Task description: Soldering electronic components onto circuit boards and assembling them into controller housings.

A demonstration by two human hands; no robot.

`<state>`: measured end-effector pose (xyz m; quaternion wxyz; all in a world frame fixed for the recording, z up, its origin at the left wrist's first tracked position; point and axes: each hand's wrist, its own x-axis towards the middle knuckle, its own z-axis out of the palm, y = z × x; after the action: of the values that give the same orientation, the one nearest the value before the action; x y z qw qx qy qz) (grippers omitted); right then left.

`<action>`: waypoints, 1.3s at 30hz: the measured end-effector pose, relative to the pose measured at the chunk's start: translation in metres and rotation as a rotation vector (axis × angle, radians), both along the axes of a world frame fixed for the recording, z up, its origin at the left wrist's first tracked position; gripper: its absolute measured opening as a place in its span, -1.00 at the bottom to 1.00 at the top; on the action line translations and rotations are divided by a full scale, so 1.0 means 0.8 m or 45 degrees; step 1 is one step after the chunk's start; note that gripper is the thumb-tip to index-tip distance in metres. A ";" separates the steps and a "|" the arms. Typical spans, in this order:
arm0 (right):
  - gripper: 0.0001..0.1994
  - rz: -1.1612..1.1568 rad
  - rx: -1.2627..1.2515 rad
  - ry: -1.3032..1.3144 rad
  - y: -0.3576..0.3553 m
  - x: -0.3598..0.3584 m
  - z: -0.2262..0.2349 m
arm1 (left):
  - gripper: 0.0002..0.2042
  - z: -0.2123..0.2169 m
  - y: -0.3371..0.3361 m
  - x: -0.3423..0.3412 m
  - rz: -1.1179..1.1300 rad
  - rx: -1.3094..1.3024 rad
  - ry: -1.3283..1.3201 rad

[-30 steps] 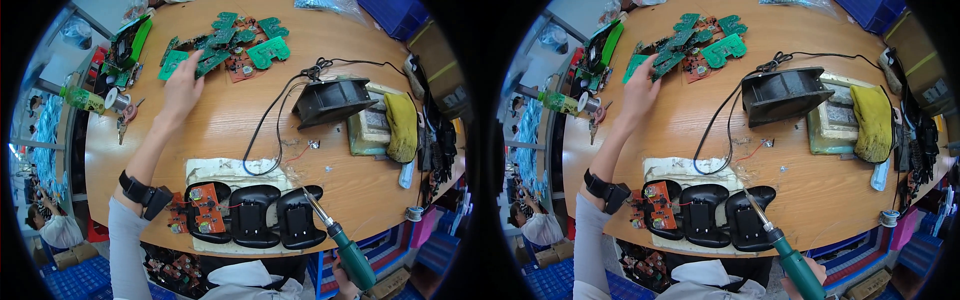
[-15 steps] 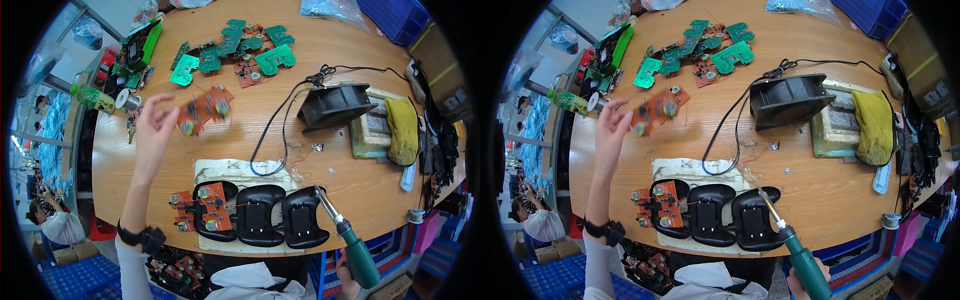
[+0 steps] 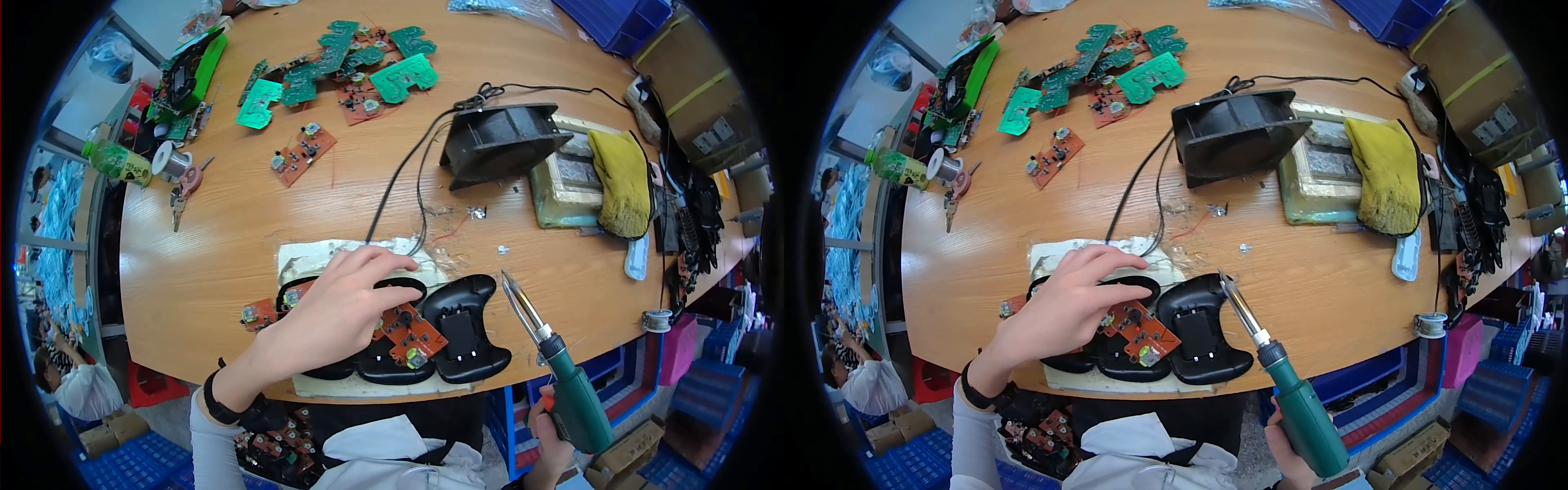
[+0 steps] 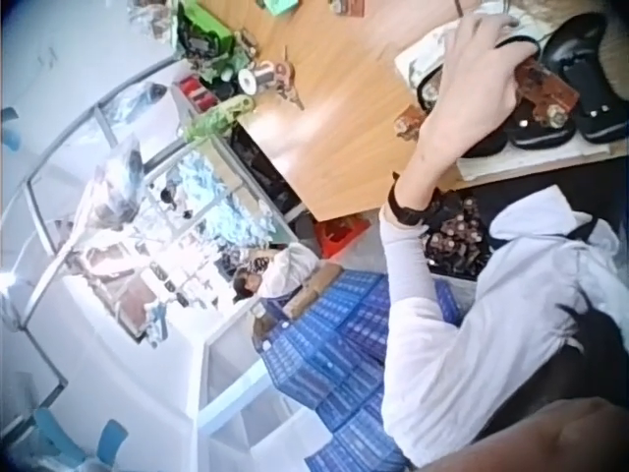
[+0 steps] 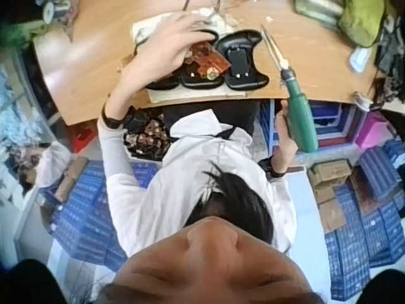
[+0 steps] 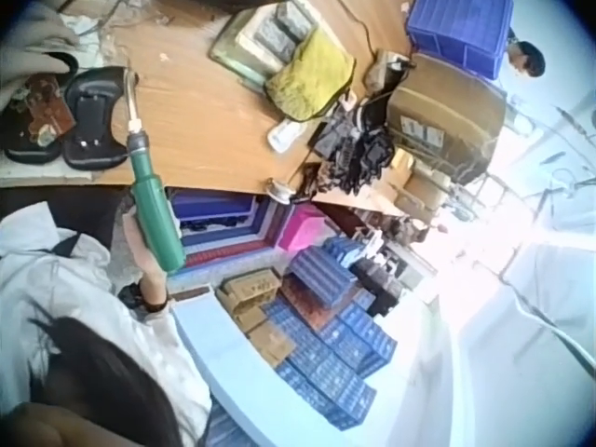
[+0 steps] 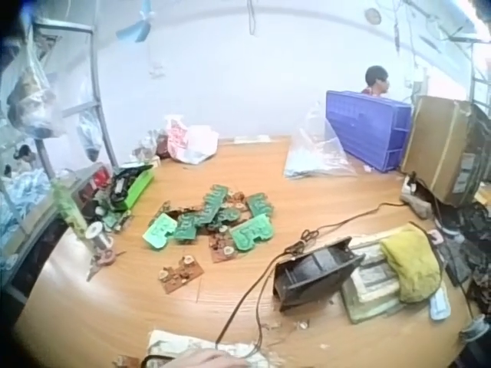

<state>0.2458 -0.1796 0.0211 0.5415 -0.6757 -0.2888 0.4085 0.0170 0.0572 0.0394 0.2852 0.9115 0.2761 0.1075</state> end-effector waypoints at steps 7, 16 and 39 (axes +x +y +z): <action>-0.68 0.069 -0.127 -0.180 -0.020 0.020 -0.009 | -0.79 -0.017 -0.046 0.037 0.257 -0.026 -0.266; -0.65 -0.346 -0.041 -0.190 -0.053 0.040 -0.011 | -0.86 -0.017 -0.100 0.059 0.455 -0.431 -0.382; -0.72 0.510 -0.329 -0.646 -0.022 0.068 0.032 | -0.66 -0.039 -0.119 0.067 0.254 0.035 -0.118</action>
<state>0.3000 -0.1971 0.0469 0.2717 -0.7486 -0.4870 0.3586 0.0706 -0.0377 0.0081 0.2731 0.8774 0.3504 0.1810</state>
